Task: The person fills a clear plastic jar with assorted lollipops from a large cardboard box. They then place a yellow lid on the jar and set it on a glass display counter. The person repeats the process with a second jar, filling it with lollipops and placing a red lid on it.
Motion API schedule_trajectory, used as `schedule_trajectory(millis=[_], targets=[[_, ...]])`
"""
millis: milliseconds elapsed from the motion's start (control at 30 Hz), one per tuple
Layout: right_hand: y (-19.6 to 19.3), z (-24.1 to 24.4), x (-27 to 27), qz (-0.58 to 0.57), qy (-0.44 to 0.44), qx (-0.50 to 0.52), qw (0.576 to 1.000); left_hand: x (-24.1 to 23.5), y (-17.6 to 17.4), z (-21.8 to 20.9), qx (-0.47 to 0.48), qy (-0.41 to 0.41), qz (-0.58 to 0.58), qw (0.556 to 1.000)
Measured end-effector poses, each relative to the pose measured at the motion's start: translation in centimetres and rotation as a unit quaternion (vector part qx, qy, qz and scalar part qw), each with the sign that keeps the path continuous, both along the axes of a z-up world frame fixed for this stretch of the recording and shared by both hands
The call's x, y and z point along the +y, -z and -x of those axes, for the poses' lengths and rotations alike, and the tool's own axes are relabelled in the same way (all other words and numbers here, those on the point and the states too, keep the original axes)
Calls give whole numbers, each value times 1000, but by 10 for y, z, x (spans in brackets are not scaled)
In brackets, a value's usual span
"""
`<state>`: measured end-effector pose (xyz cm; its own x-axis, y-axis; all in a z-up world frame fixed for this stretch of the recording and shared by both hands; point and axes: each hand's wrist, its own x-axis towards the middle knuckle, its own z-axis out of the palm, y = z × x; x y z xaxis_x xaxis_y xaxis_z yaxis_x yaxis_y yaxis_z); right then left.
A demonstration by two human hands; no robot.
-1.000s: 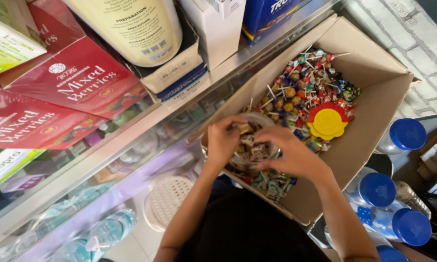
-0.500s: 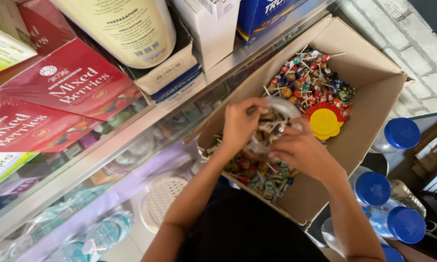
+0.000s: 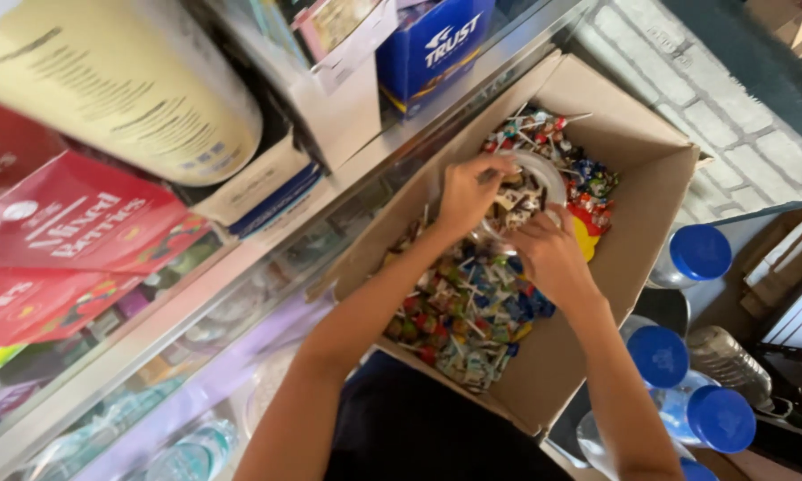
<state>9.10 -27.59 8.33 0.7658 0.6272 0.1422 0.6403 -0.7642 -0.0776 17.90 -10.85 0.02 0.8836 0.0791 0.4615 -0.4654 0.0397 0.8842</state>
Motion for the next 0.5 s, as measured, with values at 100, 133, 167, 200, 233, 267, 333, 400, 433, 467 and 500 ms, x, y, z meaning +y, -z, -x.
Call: schedule_trajectory(millis=[100, 133, 167, 200, 233, 267, 333, 400, 433, 467, 500], targets=[[7, -9, -6, -17, -2, -24, 1000, -12, 18, -12, 20, -7, 4, 1000], [9, -11, -6, -18, -3, -22, 1000, -15, 17, -17, 22, -8, 4, 1000], [12, -14, -7, -23, 4, -32, 999, -17, 16, -22, 26, -8, -29, 999], [14, -16, -7, -28, 12, -42, 999, -20, 15, -27, 30, -8, -62, 998], [11, -14, -1, -28, 13, -40, 999, -23, 14, -31, 33, -8, -62, 997], [8, -13, 4, -99, 14, -62, 993, -25, 14, -36, 0, 4, -53, 999], [15, -10, 10, -170, 18, -84, 982, -30, 12, -44, -33, 18, -45, 998], [34, -5, 12, -233, -70, 5, 970, -31, 10, -50, -6, 38, -93, 995], [49, -9, 16, -234, -68, 6, 970, -32, 7, -51, -5, 40, -94, 995], [64, -13, 21, -146, -66, 140, 977, -32, 4, -51, 27, 55, -112, 992], [78, -16, 26, -54, -64, 271, 959, -32, 1, -51, 59, 70, -130, 987]])
